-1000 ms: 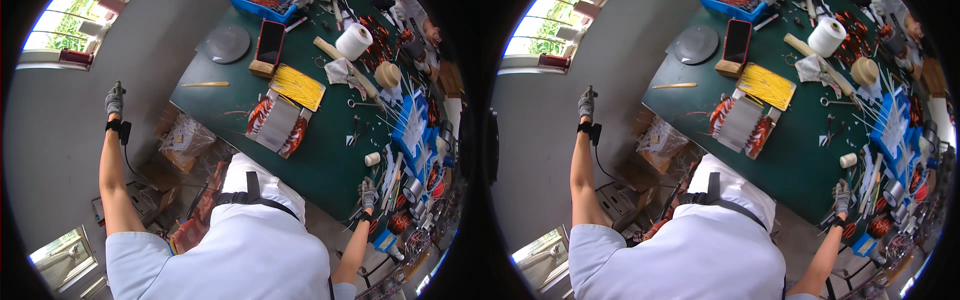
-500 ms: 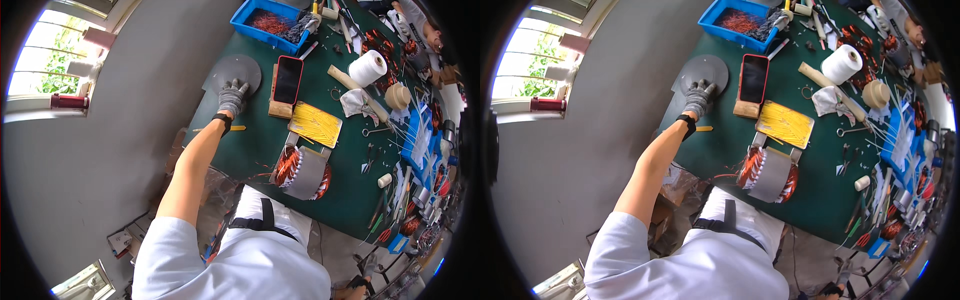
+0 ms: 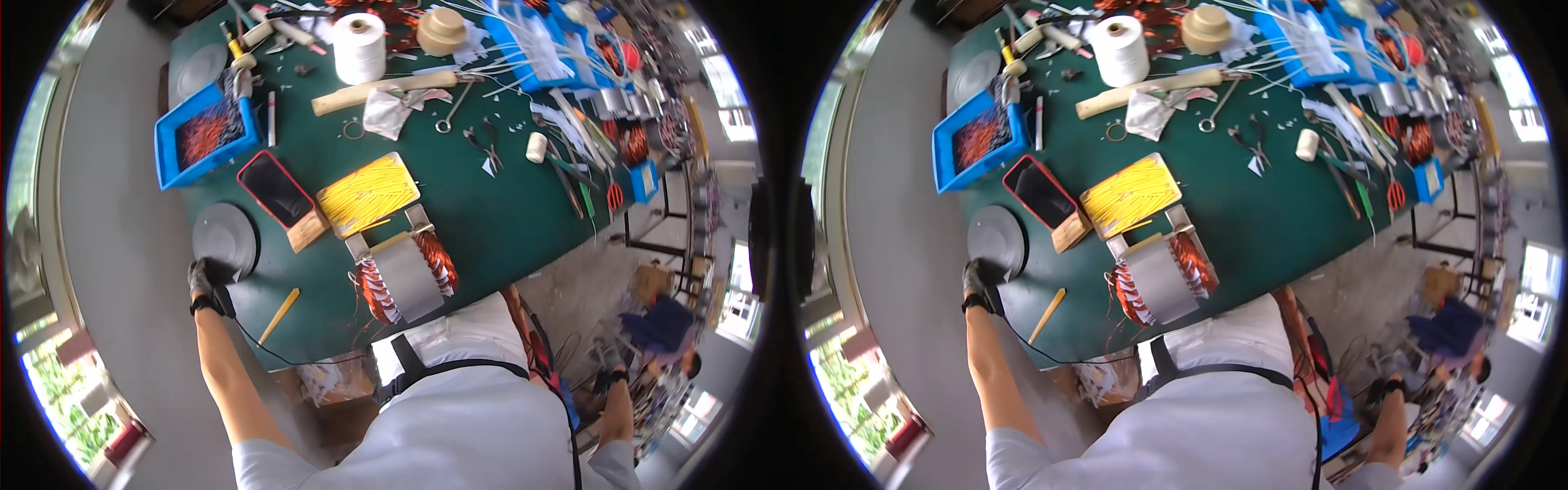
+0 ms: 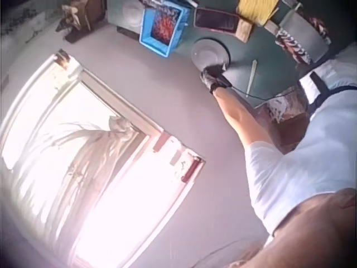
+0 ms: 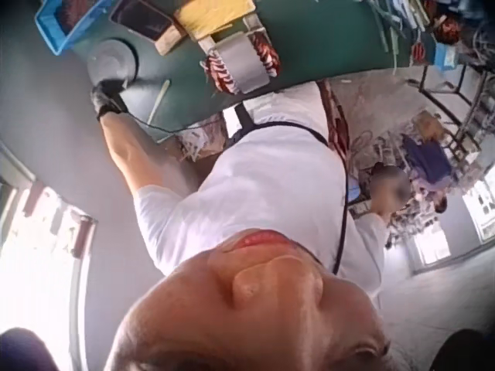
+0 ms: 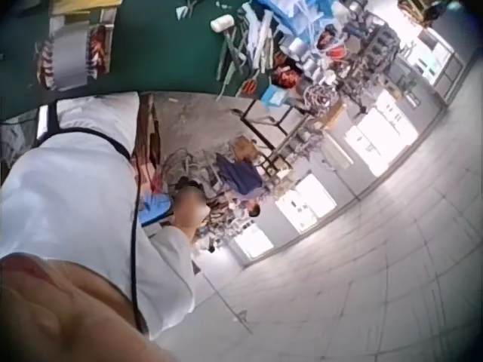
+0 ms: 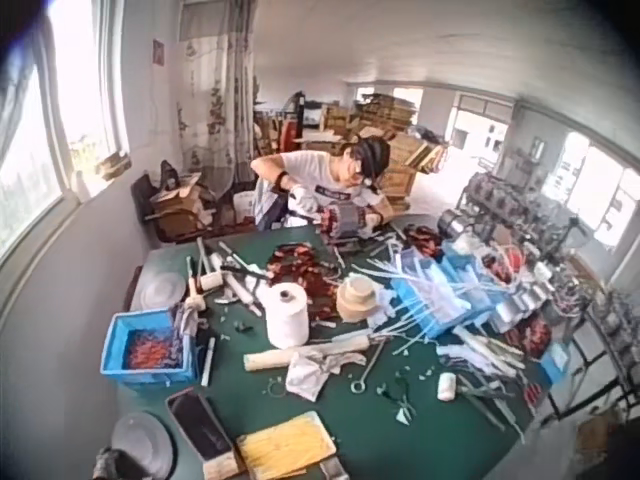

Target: The recorder is assembling and shaping the copper windings of a motor stator using a hammer, a wooden shaping tool, and scissors.

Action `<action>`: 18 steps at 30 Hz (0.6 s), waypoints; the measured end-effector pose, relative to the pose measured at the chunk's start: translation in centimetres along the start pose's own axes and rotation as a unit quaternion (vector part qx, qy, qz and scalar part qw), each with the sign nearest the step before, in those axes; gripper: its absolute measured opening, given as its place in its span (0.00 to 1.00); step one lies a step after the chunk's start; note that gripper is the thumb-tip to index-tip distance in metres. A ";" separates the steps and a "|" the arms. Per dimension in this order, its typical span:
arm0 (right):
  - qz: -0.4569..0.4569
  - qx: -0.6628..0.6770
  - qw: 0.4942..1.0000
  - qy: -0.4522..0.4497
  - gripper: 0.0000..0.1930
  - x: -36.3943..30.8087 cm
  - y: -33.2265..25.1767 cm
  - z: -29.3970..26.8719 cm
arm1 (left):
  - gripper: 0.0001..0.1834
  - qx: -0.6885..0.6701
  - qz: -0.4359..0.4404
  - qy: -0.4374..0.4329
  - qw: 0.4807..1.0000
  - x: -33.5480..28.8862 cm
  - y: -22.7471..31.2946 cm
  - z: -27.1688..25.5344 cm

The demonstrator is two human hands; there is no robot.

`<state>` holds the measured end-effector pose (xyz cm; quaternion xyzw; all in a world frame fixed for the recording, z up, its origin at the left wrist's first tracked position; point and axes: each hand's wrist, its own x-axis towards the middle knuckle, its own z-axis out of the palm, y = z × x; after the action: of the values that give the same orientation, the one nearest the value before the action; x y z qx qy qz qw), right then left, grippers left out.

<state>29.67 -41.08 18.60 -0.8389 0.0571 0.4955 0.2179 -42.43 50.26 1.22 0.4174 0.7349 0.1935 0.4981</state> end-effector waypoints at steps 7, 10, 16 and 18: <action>0.071 -0.058 0.985 0.143 0.12 -1.6 -13.1 6.4 | 0.08 -0.103 -0.086 -0.029 0.991 2.5 -2.6 -1.0; -0.058 -0.089 0.983 0.147 0.12 -0.3 -8.0 4.1 | 0.10 -0.249 -0.184 -0.092 0.946 -2.8 -0.6 1.0; -0.402 -0.444 0.794 0.105 0.15 8.3 -15.2 4.9 | 0.19 -0.377 -0.084 0.048 0.921 -8.0 -9.8 -13.9; -0.261 -0.484 0.826 0.118 0.17 7.1 -23.9 9.7 | 0.16 -0.333 0.031 0.104 0.937 -11.5 -7.9 -15.4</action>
<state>32.80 -14.69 15.90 -0.8725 -0.3862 0.2808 -0.1037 -57.73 38.47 8.85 0.2277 0.6630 0.4850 0.5229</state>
